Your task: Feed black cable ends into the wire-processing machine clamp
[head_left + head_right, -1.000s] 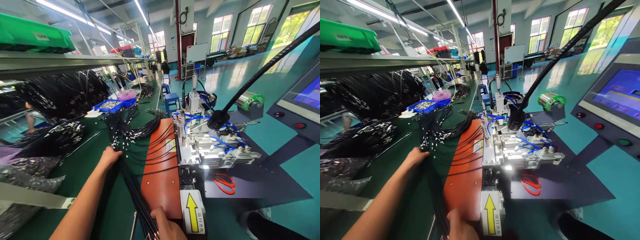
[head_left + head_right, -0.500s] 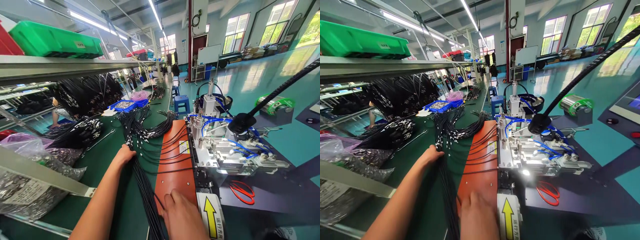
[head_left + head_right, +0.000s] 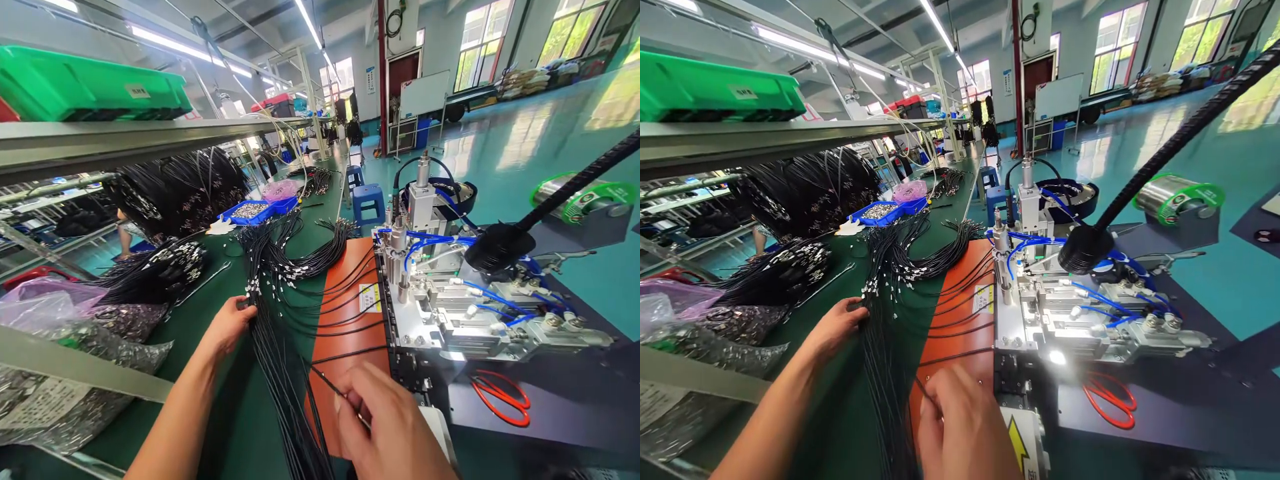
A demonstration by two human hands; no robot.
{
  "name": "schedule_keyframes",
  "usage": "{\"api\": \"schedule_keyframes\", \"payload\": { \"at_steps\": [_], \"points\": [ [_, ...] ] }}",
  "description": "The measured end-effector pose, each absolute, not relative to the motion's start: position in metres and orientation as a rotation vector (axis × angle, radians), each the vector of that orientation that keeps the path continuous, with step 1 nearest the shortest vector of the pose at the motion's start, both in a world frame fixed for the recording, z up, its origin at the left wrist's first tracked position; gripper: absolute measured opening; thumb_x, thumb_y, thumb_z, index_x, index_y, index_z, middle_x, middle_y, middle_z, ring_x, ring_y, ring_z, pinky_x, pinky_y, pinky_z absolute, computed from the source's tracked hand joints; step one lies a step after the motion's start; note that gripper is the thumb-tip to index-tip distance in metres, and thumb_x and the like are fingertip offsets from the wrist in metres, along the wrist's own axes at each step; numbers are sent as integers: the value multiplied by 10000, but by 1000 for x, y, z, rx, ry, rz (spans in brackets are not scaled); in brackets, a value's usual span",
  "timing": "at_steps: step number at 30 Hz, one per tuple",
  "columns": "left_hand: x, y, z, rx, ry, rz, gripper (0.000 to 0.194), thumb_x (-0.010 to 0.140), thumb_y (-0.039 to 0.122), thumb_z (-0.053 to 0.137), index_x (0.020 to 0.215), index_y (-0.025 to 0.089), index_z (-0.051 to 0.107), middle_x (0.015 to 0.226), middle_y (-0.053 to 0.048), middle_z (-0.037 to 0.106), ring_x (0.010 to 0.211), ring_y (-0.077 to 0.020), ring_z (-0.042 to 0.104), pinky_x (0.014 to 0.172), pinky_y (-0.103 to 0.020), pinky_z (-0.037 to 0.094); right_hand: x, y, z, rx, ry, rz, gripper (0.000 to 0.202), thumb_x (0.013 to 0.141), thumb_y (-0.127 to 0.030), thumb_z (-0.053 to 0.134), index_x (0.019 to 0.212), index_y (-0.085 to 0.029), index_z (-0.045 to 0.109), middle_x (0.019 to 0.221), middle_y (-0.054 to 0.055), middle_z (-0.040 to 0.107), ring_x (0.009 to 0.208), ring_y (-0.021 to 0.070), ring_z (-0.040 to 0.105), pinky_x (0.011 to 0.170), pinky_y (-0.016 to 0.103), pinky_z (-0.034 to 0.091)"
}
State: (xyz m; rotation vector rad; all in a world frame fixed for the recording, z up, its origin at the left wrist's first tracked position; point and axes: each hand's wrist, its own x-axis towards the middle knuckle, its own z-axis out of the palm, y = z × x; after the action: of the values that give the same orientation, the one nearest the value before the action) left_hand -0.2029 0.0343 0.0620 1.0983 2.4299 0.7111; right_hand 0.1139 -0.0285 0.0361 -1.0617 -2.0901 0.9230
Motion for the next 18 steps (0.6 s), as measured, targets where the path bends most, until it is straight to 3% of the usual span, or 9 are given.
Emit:
{"api": "schedule_keyframes", "payload": {
  "at_steps": [3, 7, 11, 13, 16, 18],
  "points": [
    [-201, 31, 60, 1190, 2466, 602, 317, 961, 300, 621, 1234, 146, 578, 1177, -98, 626, 987, -230, 649, 856, -427, 554, 116, -33, 21, -1047, -2192, 957, 178, 788, -79, 507, 759, -214, 619, 763, 2, 623, 669, 158, 618, 584, 245, 414],
    [-185, 21, 71, 1515, 2358, 539, 268, 928, 217, 541, 1178, 168, 625, 1235, -127, 603, 1186, -315, 571, 1028, -442, 438, 121, -34, 11, -1079, -2055, 1015, 237, 871, -124, 472, 852, -225, 685, 798, 15, 640, 718, 169, 643, 625, 254, 458],
    [-143, 7, 89, 1891, 1794, 344, 247, 920, 186, 527, 1058, 273, 712, 1158, 0, 677, 1117, -209, 608, 1023, -312, 450, 130, -27, 20, -1064, -1938, 961, 226, 924, -160, 479, 875, -230, 689, 816, 13, 664, 737, 164, 664, 653, 257, 477],
    [-122, 1, 95, 2141, 1389, 222, 382, 890, 94, 512, 1195, 269, 661, 1205, -14, 660, 1139, -203, 579, 1041, -336, 431, 130, -27, 23, -1059, -1909, 926, 203, 918, -154, 499, 870, -230, 682, 814, 10, 674, 743, 162, 671, 646, 248, 476],
    [-111, -9, 101, 2289, 1187, 61, 404, 790, -11, 557, 1062, 250, 700, 1004, -10, 685, 1029, -203, 590, 1009, -355, 429, 121, -44, 19, -1011, -1932, 925, 172, 862, -121, 550, 830, -239, 671, 746, -17, 671, 670, 141, 670, 579, 215, 462],
    [-119, -18, 106, 2279, 1186, 40, 417, 780, -44, 534, 997, 257, 724, 978, -7, 674, 999, -191, 594, 969, -331, 447, 108, -66, 10, -919, -1967, 873, 192, 793, -107, 597, 860, -263, 685, 698, -40, 673, 619, 138, 675, 556, 205, 469]
  ]
}}
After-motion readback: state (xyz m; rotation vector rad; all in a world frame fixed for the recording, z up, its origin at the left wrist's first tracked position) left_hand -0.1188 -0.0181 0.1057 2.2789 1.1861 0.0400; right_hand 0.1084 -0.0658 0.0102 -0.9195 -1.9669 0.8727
